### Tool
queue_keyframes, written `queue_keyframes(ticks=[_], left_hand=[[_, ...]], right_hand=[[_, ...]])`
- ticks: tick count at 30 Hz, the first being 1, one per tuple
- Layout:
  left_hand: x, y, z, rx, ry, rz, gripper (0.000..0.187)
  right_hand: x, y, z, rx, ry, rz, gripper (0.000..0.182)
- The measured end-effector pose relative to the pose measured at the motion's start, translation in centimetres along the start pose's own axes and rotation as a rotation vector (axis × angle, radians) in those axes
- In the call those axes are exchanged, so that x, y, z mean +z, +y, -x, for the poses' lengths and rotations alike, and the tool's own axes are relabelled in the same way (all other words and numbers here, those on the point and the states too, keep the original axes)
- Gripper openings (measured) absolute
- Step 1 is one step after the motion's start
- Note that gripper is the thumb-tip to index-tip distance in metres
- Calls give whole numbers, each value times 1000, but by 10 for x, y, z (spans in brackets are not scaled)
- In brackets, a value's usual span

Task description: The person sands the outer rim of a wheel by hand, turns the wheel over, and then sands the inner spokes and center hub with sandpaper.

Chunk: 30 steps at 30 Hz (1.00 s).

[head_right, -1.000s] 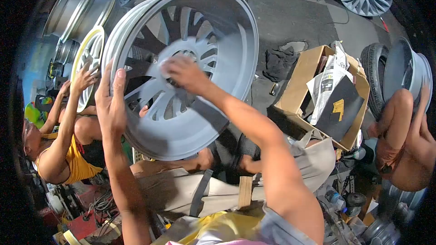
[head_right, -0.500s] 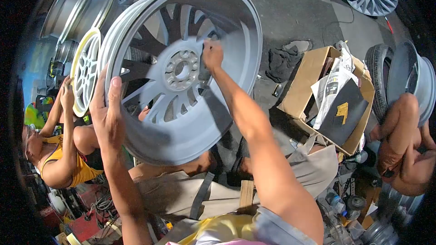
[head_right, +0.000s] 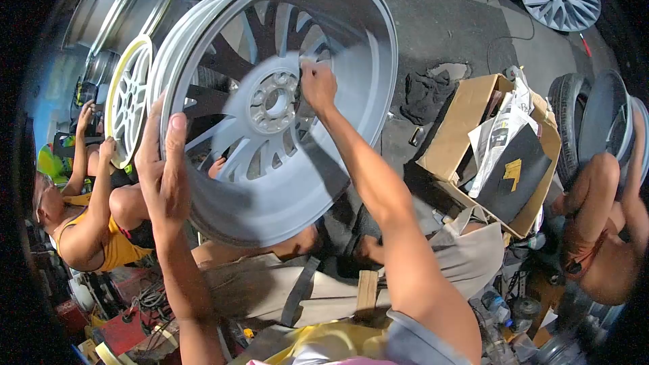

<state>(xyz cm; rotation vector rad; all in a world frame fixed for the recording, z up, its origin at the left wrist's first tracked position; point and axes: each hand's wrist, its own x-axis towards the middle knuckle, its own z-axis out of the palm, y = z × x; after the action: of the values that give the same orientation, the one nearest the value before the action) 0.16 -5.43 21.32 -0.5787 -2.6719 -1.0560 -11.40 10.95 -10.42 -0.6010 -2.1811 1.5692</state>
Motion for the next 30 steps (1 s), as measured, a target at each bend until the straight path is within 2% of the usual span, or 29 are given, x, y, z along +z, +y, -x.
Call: queue_keyframes(ticks=[1, 3, 5, 7, 8, 10, 11, 13, 14, 16, 18, 19, 21, 22, 24, 25, 27, 29, 30], left_hand=[[1, 1, -1, -4, 1, 4, 39], [3, 6, 0, -149, 0, 83, 53], [3, 6, 1, -143, -10, 80, 53], [3, 6, 1, -64, -5, 48, 53], [2, 3, 2, 15, -10, 35, 37], [2, 0, 2, 66, 2, -8, 37], [3, 0, 1, 88, 5, 2, 37], [3, 2, 1, 64, 8, 5, 37], [3, 3, 1, 52, 6, 7, 37], [5, 5, 2, 10, -1, 30, 37], [5, 7, -1, 9, -3, -1, 37], [5, 8, -1, 18, -3, 5, 37], [5, 7, 1, 19, 3, -14, 37], [4, 4, 2, 19, 10, -37, 37], [4, 6, 2, 13, 14, -16, 37], [5, 6, 4, 0, 8, -5, 37], [4, 4, 4, 8, 8, 17, 36], [6, 6, 2, 16, 15, 21, 35], [8, 4, 2, 20, 36, 56, 35]], right_hand=[[-15, -9, 4, 0, -3, 5, 40], [-43, -8, 12, 469, -227, -810, 39], [-33, 42, -9, 424, -218, -781, 37], [-4, 89, -36, 342, -2, -437, 35], [1, 82, -37, 335, -6, -441, 35], [11, 57, -27, 380, -68, -25, 33], [15, 44, -15, 377, -74, -22, 33], [15, 7, 17, 90, 123, -66, 29], [12, -13, 25, 92, 118, -65, 29], [2, -49, 39, -95, 206, -199, 24], [-4, -78, 44, -394, 164, -240, 19], [-7, -91, 50, -526, 67, -234, 18], [-18, -106, 61, -862, -73, -27, 24], [-21, -105, 58, -868, -69, -24, 24], [-32, -93, 53, -1164, -108, 154, 24], [-31, -82, 50, -1163, -114, 157, 24], [-21, -60, 43, -658, 113, -94, 18], [-7, -16, 45, 59, -17, -94, 26], [4, 21, 53, 192, -99, -91, 28]])
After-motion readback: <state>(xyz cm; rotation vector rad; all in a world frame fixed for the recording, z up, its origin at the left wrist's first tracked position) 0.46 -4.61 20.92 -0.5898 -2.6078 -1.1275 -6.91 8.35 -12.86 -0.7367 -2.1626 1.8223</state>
